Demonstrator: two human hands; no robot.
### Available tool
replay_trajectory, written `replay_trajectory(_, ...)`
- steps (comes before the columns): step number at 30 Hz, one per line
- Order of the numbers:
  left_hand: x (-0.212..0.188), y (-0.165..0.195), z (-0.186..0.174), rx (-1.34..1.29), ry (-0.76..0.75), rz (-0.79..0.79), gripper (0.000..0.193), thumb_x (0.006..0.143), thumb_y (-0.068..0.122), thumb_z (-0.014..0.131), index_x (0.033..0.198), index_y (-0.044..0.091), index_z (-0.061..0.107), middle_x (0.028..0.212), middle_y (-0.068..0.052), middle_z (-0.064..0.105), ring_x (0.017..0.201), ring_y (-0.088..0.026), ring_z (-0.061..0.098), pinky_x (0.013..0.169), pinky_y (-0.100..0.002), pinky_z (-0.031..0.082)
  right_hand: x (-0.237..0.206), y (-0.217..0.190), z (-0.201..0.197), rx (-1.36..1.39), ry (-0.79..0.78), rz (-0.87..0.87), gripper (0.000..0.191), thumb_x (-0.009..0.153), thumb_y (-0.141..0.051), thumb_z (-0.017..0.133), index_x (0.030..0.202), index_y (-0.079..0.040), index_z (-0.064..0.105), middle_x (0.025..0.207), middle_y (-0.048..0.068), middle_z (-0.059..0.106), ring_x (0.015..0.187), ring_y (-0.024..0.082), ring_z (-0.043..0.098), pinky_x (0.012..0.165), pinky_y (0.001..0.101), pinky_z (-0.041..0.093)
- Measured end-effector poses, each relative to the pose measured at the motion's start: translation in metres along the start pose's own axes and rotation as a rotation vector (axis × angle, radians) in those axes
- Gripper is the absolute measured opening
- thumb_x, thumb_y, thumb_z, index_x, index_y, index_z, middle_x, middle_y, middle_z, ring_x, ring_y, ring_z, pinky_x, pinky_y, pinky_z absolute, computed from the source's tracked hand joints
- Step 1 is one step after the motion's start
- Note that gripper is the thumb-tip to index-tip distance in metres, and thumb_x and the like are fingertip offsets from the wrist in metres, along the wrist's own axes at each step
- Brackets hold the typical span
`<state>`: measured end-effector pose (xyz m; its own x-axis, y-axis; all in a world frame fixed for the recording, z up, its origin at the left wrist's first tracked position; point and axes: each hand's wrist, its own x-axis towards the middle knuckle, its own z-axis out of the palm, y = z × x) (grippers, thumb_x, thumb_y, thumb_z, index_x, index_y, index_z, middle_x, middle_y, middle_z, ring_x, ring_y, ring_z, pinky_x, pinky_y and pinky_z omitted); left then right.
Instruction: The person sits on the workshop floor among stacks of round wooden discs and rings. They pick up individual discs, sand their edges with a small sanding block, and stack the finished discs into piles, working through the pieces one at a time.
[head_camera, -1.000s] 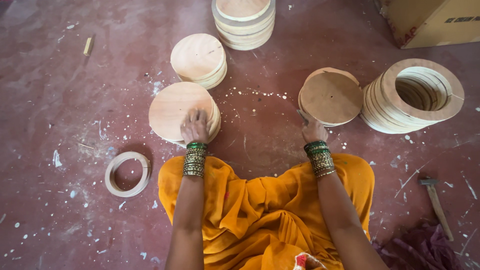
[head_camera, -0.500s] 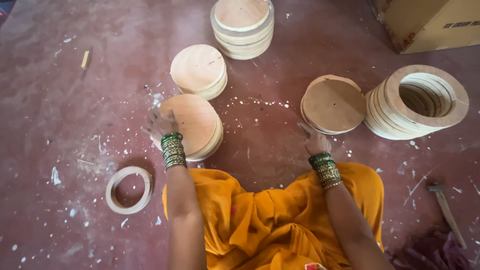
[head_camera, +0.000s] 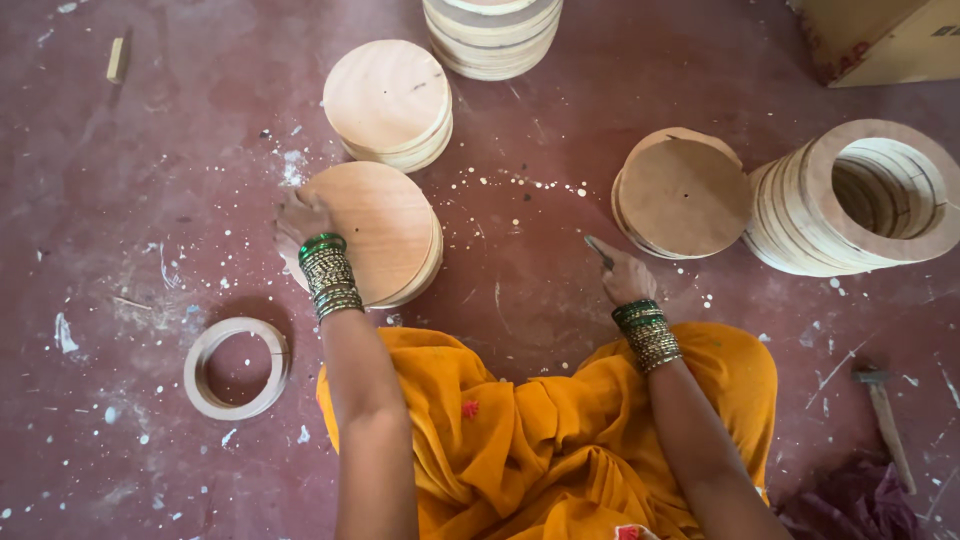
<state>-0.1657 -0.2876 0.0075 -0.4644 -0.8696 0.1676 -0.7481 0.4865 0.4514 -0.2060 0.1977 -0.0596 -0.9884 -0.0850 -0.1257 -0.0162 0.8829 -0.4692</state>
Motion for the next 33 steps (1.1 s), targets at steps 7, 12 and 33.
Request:
replay_trajectory(7,-0.003,0.001,-0.004,0.029,-0.016,0.015,0.045,0.089,0.039,0.072,0.13,0.022,0.066,0.126,-0.012,0.069,0.114,-0.037,0.065,0.093,-0.051,0.052,0.001,0.004,0.002,-0.017,0.019,-0.032,0.053,0.095,-0.023,0.057,0.139,-0.052,0.059,0.109,0.017,0.072,0.098,0.042,0.068,0.084,0.0533,0.054)
replay_trajectory(12,-0.004,-0.001,-0.001,0.133,-0.144,0.06,0.045,0.101,0.04,0.063,0.138,0.015,0.06,0.134,-0.019,0.064,0.123,-0.04,0.06,0.102,-0.058,0.045,0.004,0.014,0.002,0.018,-0.006,0.013,0.053,0.095,-0.024,0.056,0.139,-0.054,0.059,0.108,0.017,0.073,0.096,0.041,0.069,0.083,0.0535,0.055)
replay_trajectory(33,-0.286,0.168,0.098,-0.245,0.017,1.266,0.045,0.097,0.029,0.073,0.134,0.008,0.059,0.132,-0.017,0.059,0.131,-0.038,0.05,0.115,-0.05,0.037,0.015,0.155,-0.116,0.184,0.507,0.2,0.037,0.092,-0.028,0.069,0.129,-0.025,0.072,0.11,0.016,0.075,0.099,0.037,0.071,0.086,0.0479,0.055)
